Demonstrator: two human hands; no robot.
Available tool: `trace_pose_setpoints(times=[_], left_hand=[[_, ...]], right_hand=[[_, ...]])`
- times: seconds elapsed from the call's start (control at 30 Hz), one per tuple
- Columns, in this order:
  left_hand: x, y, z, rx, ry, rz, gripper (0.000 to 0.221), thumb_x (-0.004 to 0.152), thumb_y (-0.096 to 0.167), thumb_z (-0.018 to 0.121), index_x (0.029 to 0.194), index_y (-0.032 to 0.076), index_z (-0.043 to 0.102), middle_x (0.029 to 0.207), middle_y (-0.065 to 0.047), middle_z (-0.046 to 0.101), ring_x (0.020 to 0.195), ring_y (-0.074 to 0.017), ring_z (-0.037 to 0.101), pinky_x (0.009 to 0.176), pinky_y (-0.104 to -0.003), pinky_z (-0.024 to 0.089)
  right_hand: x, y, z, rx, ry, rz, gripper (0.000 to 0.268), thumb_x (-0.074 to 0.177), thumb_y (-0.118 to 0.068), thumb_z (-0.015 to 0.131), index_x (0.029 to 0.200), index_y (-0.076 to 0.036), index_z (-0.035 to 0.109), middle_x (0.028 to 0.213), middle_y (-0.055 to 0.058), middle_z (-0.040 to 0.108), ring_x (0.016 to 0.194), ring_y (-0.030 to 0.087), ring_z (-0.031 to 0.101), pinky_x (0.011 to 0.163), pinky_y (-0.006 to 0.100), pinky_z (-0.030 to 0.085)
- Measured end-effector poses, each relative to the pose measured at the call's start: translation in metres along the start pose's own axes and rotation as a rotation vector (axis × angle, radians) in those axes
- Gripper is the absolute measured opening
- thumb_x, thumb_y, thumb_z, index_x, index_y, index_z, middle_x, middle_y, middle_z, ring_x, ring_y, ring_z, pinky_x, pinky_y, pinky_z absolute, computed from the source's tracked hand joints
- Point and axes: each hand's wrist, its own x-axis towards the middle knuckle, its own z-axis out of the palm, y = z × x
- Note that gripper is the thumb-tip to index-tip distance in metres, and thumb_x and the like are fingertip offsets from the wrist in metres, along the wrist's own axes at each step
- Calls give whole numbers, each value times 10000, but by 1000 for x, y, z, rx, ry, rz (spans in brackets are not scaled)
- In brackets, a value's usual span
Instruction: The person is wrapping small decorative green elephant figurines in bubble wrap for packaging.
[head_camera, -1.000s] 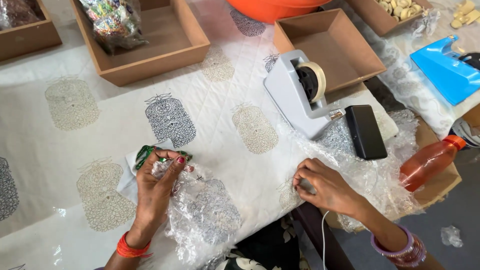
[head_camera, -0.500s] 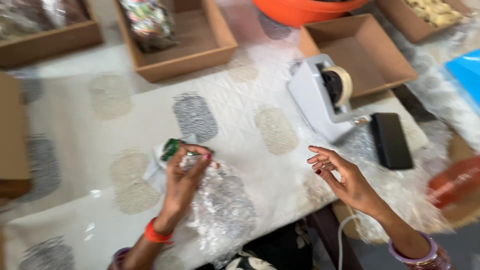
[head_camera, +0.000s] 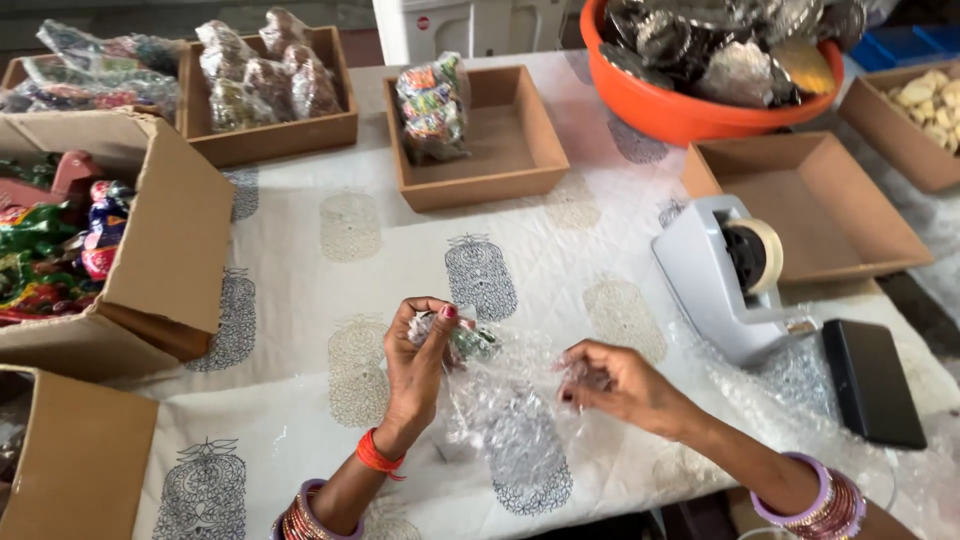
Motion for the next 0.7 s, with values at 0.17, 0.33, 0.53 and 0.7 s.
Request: trace_pose_setpoints(times=[0.17,0.33,0.53,0.7], left_hand=[[3,10,4,-20,77,-3,147,989,205,650,1037,74,601,860,-80,755,695,-82,664,553,-237,529],[8,3,-5,-21,146,-11,148,985,176,653,1073,75,589,904,-101,728,755,-116,665,586,-270,532],[-10,30,7,784,219,568,408,863,22,733,1239,41,578,1364,-147,529,1274,-237,457,1075,-437,381],[-42,64,18,1392,8,1182,491,862,18,682,1318,191,618,1416,-17,593,1317,-193,524,1168,-462,264]], right_hand=[[7,-5,-22,55,222,-72,283,898,-142,727,1115,37,696,970,90,736,851,150,721,772,336,659],[5,-25,-27,161,267,-181,264,913,-117,708,1132,30,696,985,79,721,871,146,694,799,325,625],[7,-47,-17,142,261,-164,376,908,-115,707,1259,-4,627,980,74,711,863,138,686,811,299,590],[21,-62,5,33,221,-169,473,894,-63,710,1331,-29,531,963,80,736,813,115,691,760,275,591]])
